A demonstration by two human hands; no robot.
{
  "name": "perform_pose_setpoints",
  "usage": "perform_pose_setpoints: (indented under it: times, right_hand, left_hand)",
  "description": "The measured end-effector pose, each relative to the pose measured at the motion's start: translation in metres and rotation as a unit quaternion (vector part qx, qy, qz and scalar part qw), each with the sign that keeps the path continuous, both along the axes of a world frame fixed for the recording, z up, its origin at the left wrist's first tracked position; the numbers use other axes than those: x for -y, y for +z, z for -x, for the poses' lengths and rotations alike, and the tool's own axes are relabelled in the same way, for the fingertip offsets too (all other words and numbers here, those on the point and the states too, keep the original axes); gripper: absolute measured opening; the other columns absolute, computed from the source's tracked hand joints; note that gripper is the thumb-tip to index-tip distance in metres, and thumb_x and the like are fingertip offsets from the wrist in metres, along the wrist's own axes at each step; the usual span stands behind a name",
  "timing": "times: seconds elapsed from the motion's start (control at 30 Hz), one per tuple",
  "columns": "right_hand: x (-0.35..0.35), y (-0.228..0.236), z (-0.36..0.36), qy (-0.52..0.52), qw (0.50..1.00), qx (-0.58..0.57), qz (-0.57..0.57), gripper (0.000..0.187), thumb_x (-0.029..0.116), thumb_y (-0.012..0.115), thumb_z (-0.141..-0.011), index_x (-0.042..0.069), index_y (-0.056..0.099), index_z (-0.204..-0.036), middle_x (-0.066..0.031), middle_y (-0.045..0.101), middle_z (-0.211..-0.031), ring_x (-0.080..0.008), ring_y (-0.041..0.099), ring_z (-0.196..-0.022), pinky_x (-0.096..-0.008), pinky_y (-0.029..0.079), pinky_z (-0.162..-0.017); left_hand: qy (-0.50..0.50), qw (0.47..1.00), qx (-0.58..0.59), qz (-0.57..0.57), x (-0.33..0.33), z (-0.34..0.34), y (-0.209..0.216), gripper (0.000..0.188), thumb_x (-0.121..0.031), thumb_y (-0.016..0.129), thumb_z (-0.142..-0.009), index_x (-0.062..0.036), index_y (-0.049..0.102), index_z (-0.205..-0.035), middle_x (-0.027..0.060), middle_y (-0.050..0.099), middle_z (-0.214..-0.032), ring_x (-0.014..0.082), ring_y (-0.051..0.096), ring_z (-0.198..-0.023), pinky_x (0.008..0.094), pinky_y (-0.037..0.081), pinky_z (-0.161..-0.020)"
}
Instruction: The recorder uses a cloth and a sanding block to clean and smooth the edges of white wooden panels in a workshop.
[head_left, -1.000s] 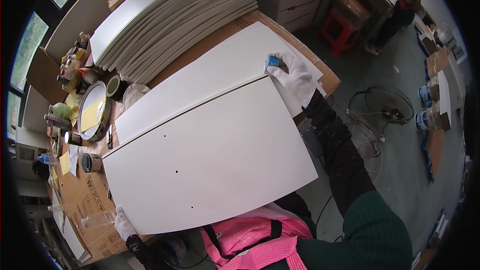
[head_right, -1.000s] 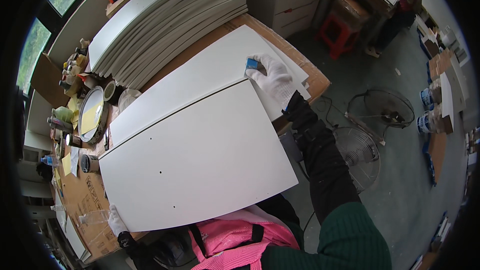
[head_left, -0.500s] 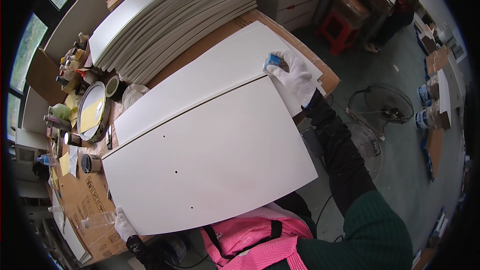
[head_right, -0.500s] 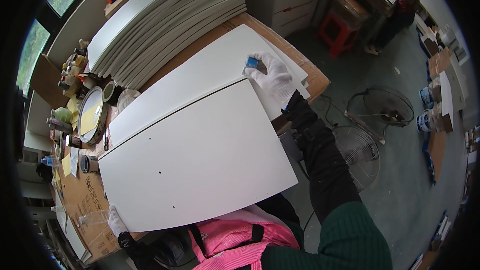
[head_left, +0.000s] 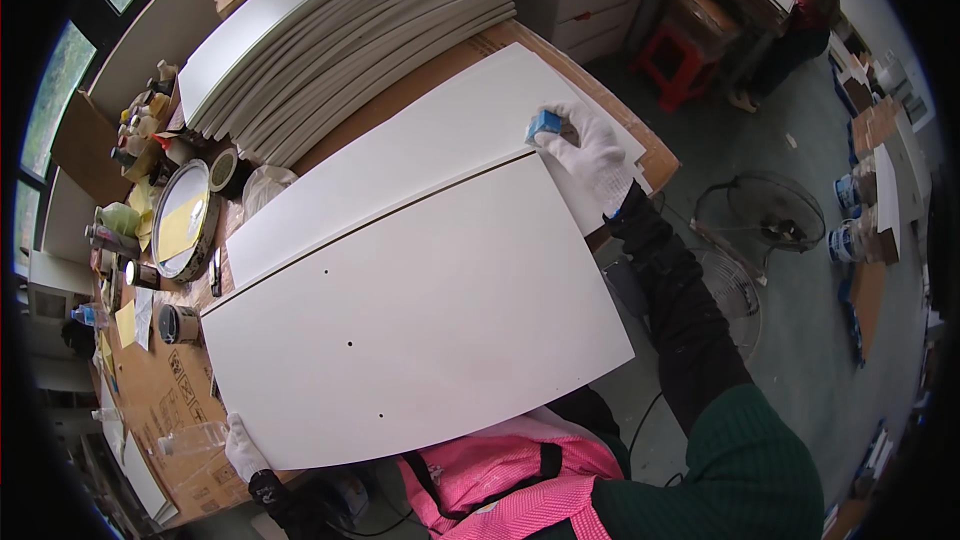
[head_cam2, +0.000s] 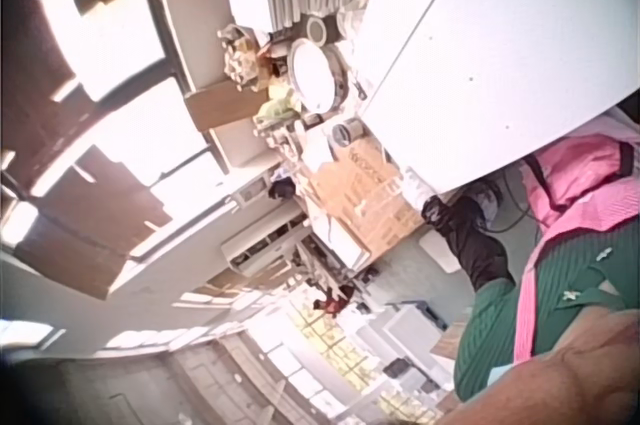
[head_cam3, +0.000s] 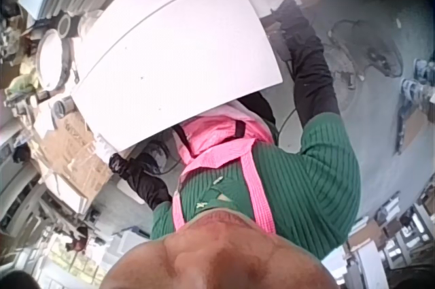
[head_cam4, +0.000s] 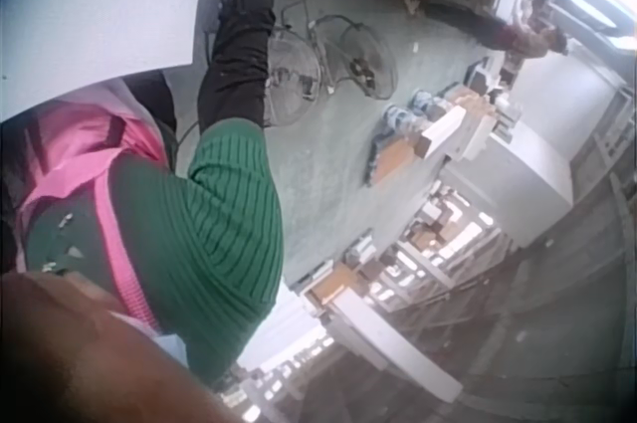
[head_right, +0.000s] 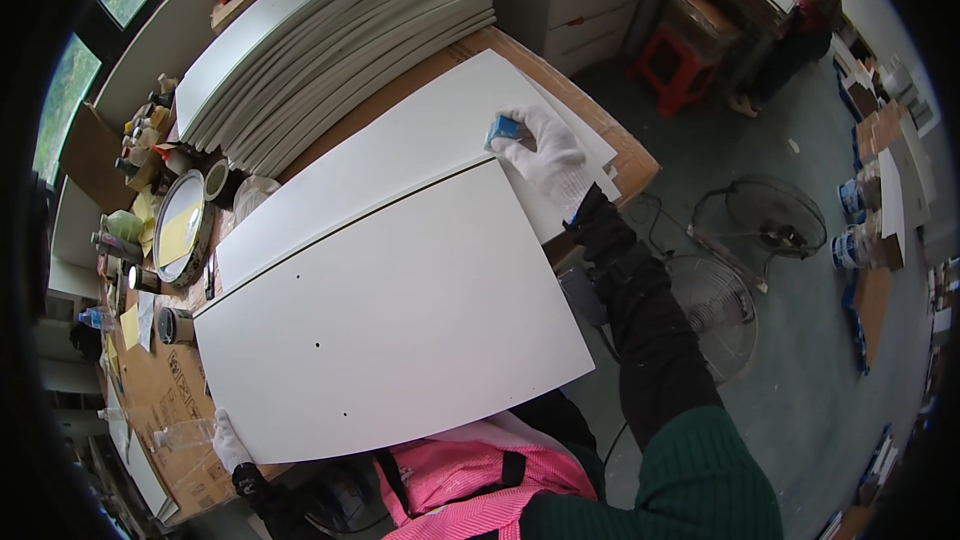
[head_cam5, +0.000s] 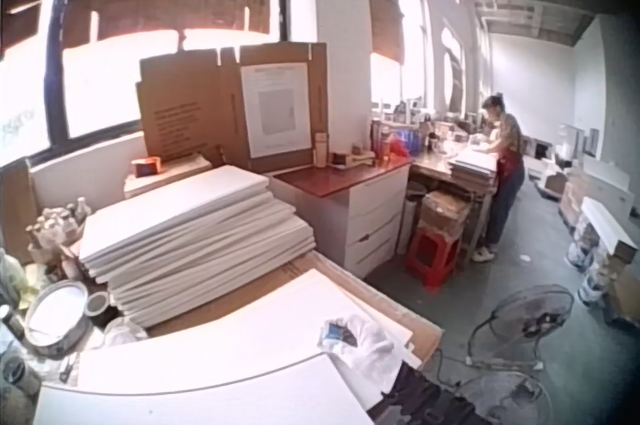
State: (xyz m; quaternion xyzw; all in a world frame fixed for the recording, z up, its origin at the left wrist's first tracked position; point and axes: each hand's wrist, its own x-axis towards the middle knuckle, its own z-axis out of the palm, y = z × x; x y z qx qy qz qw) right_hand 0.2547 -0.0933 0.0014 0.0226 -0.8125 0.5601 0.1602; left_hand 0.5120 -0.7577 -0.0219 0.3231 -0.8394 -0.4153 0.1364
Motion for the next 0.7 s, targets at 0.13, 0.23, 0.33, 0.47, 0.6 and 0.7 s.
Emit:
perform_pose_setpoints:
  times: [0.13, 0.23, 0.33, 0.47, 0.6, 0.7]
  right_hand:
    - [-0.003, -0.005, 0.005, -0.036, 0.996, 0.013, -0.079, 0.041, 0.006, 0.077, -0.085, 0.002, 0.062, -0.123, -0.0098, 0.068, -0.107, -0.0167, 0.067, -0.097, -0.0312, 0.055, -0.088]
    - [-0.010, -0.007, 0.008, -0.032, 0.994, -0.029, 0.102, 0.041, 0.007, 0.077, -0.085, 0.000, 0.061, -0.123, -0.0115, 0.068, -0.110, -0.0183, 0.067, -0.100, -0.0321, 0.054, -0.090]
    - [-0.010, 0.018, 0.002, 0.006, 0.992, 0.009, 0.128, 0.035, 0.007, 0.067, -0.094, -0.005, 0.057, -0.125, -0.0102, 0.066, -0.111, -0.0171, 0.065, -0.108, -0.0302, 0.052, -0.097]
    - [-0.005, 0.047, 0.011, 0.083, 0.992, 0.047, -0.082, 0.038, 0.010, 0.067, -0.093, -0.003, 0.058, -0.128, -0.0142, 0.066, -0.115, -0.0212, 0.065, -0.107, -0.0317, 0.051, -0.097]
    - [0.023, 0.061, 0.015, 0.145, 0.968, 0.095, -0.180, 0.039, 0.010, 0.068, -0.092, 0.000, 0.059, -0.128, -0.0154, 0.068, -0.114, -0.0236, 0.065, -0.106, -0.0323, 0.051, -0.096]
    - [0.021, 0.061, 0.013, 0.139, 0.959, 0.103, -0.226, 0.039, 0.010, 0.068, -0.092, 0.000, 0.059, -0.129, -0.0146, 0.069, -0.110, -0.0222, 0.065, -0.105, -0.0312, 0.051, -0.095]
  left_hand:
    - [0.003, 1.000, -0.007, -0.013, -0.003, 0.001, -0.001, 0.062, -0.051, 0.051, -0.102, 0.0081, 0.068, -0.109, 0.0077, 0.073, -0.094, 0.0127, 0.065, -0.079, 0.0268, 0.053, -0.074]
    - [0.009, 1.000, 0.019, -0.014, -0.003, 0.002, 0.002, 0.064, -0.053, 0.051, -0.102, 0.0083, 0.068, -0.109, 0.0080, 0.073, -0.094, 0.0130, 0.065, -0.081, 0.0273, 0.053, -0.074]
    - [-0.004, 0.999, 0.037, 0.003, -0.006, 0.003, 0.006, 0.069, -0.056, 0.054, -0.100, 0.0098, 0.067, -0.116, 0.0084, 0.072, -0.103, 0.0135, 0.063, -0.091, 0.0263, 0.050, -0.083]
    - [-0.012, 0.999, 0.038, -0.016, -0.004, 0.001, 0.009, 0.069, -0.056, 0.053, -0.100, 0.0099, 0.067, -0.115, 0.0080, 0.072, -0.102, 0.0133, 0.063, -0.090, 0.0263, 0.050, -0.083]
    - [0.002, 0.997, 0.069, -0.029, 0.002, -0.001, 0.009, 0.069, -0.056, 0.053, -0.100, 0.0101, 0.067, -0.115, 0.0073, 0.072, -0.101, 0.0130, 0.063, -0.089, 0.0266, 0.050, -0.083]
    - [-0.003, 0.999, 0.050, -0.016, 0.000, 0.003, 0.004, 0.069, -0.057, 0.053, -0.100, 0.0096, 0.068, -0.114, 0.0068, 0.072, -0.099, 0.0125, 0.063, -0.088, 0.0264, 0.050, -0.082]
